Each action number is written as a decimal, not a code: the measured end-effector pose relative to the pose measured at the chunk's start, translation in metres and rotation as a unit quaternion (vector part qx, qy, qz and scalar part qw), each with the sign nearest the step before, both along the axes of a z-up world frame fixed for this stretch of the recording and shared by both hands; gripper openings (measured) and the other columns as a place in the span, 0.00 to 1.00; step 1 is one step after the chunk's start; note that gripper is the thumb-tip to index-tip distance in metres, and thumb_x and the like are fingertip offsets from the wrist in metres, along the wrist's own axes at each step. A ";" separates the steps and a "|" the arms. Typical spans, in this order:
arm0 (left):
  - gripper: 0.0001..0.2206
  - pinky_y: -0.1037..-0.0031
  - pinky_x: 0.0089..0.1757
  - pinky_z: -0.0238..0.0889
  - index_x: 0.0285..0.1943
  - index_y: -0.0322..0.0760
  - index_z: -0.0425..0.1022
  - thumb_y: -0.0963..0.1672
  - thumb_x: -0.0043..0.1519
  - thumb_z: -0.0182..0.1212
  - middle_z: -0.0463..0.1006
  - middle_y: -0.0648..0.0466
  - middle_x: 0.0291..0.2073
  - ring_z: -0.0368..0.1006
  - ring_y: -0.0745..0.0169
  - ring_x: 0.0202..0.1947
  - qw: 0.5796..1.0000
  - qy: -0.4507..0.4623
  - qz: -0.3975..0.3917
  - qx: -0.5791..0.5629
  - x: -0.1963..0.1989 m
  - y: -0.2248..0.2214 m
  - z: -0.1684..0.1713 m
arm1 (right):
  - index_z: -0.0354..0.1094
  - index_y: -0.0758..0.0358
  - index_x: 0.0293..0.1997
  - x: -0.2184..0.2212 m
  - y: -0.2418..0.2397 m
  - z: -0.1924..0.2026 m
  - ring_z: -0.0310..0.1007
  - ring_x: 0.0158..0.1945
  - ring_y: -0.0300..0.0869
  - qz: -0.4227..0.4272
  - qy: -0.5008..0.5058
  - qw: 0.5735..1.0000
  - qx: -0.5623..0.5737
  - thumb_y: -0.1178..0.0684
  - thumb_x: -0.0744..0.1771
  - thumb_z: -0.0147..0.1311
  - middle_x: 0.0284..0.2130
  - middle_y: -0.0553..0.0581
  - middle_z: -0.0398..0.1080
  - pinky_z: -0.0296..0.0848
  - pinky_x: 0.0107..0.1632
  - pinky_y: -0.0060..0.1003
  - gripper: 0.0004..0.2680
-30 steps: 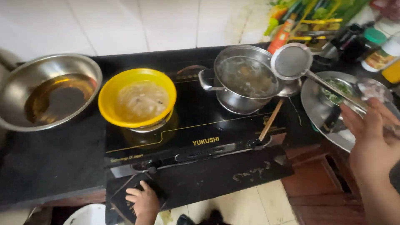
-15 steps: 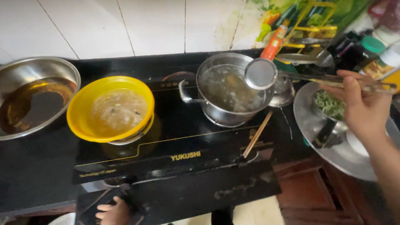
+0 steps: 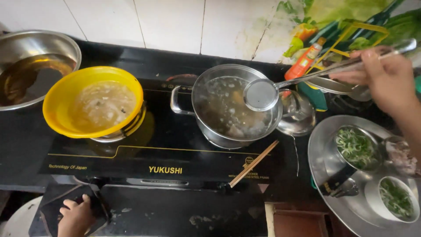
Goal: Transferring soup from a large pot on a gas stove into a yellow bowl using a ladle.
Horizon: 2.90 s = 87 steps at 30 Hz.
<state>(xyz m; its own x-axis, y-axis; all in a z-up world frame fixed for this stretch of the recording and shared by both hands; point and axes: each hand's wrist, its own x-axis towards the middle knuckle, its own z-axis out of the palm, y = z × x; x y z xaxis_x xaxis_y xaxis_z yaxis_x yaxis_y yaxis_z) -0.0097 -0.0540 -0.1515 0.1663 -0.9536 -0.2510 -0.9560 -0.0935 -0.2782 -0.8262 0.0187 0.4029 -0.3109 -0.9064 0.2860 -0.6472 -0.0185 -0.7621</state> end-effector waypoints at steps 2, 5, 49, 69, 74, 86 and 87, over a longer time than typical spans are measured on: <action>0.31 0.39 0.50 0.69 0.77 0.63 0.62 0.52 0.59 0.48 0.65 0.24 0.71 0.71 0.21 0.57 0.984 -0.064 -0.086 -0.139 0.004 0.013 -0.007 | 0.63 0.83 0.57 -0.007 -0.013 -0.001 0.80 0.46 0.63 0.010 0.018 1.000 0.004 0.50 0.83 0.35 0.42 0.85 0.72 0.80 0.49 0.41 0.17; 0.28 0.41 0.53 0.64 0.79 0.61 0.58 0.48 0.65 0.43 0.57 0.24 0.73 0.62 0.19 0.62 0.997 -0.039 -0.044 -0.046 -0.003 -0.007 0.014 | 0.62 0.83 0.56 -0.028 -0.038 -0.007 0.80 0.47 0.65 0.017 0.016 1.000 0.011 0.51 0.84 0.33 0.42 0.89 0.71 0.81 0.50 0.42 0.17; 0.41 0.38 0.65 0.58 0.83 0.56 0.41 0.48 0.63 0.63 0.37 0.26 0.80 0.43 0.19 0.78 0.976 0.095 0.082 0.175 -0.023 -0.004 0.068 | 0.41 0.79 0.60 -0.068 -0.075 -0.078 0.81 0.45 0.72 -0.069 -0.251 0.965 0.025 0.52 0.79 0.41 0.56 0.68 0.66 0.88 0.56 0.64 0.15; 0.34 0.43 0.66 0.59 0.84 0.56 0.41 0.46 0.69 0.53 0.38 0.28 0.81 0.43 0.23 0.79 0.970 0.079 0.099 0.207 -0.031 -0.009 0.077 | 0.58 0.61 0.59 0.026 0.025 -0.128 0.82 0.49 0.69 -0.127 -0.233 0.952 -0.151 0.53 0.80 0.43 0.39 0.66 0.64 0.89 0.57 0.57 0.04; 0.37 0.42 0.65 0.60 0.84 0.56 0.41 0.48 0.67 0.58 0.38 0.27 0.81 0.44 0.22 0.78 0.972 0.076 0.092 0.201 -0.030 -0.010 0.075 | 0.56 0.54 0.56 0.088 0.039 -0.087 0.82 0.52 0.63 -0.172 -0.225 0.958 -0.038 0.50 0.79 0.36 0.21 0.53 0.54 0.59 0.34 0.46 0.04; 0.38 0.43 0.65 0.61 0.83 0.56 0.40 0.48 0.66 0.60 0.37 0.28 0.81 0.43 0.23 0.78 0.972 0.076 0.093 0.204 -0.031 -0.008 0.079 | 0.59 0.53 0.54 0.089 0.042 -0.116 0.83 0.47 0.66 -0.161 -0.331 0.929 -0.045 0.53 0.79 0.40 0.29 0.64 0.66 0.82 0.44 0.44 0.02; 0.42 0.43 0.65 0.61 0.83 0.56 0.40 0.50 0.64 0.67 0.37 0.27 0.81 0.43 0.23 0.78 0.973 0.076 0.085 0.198 -0.030 -0.007 0.077 | 0.59 0.56 0.54 0.092 0.040 -0.115 0.83 0.46 0.68 -0.162 -0.341 0.924 -0.053 0.55 0.78 0.40 0.27 0.60 0.62 0.86 0.56 0.59 0.02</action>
<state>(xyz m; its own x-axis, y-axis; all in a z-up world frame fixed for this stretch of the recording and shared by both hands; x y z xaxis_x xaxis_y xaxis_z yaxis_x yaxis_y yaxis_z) -0.0398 -0.0614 -0.0749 0.2451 -0.7387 -0.6278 -0.9691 -0.1680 -0.1807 -0.7341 0.0589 0.2881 -0.7022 -0.7120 0.0048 -0.0007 -0.0060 -1.0000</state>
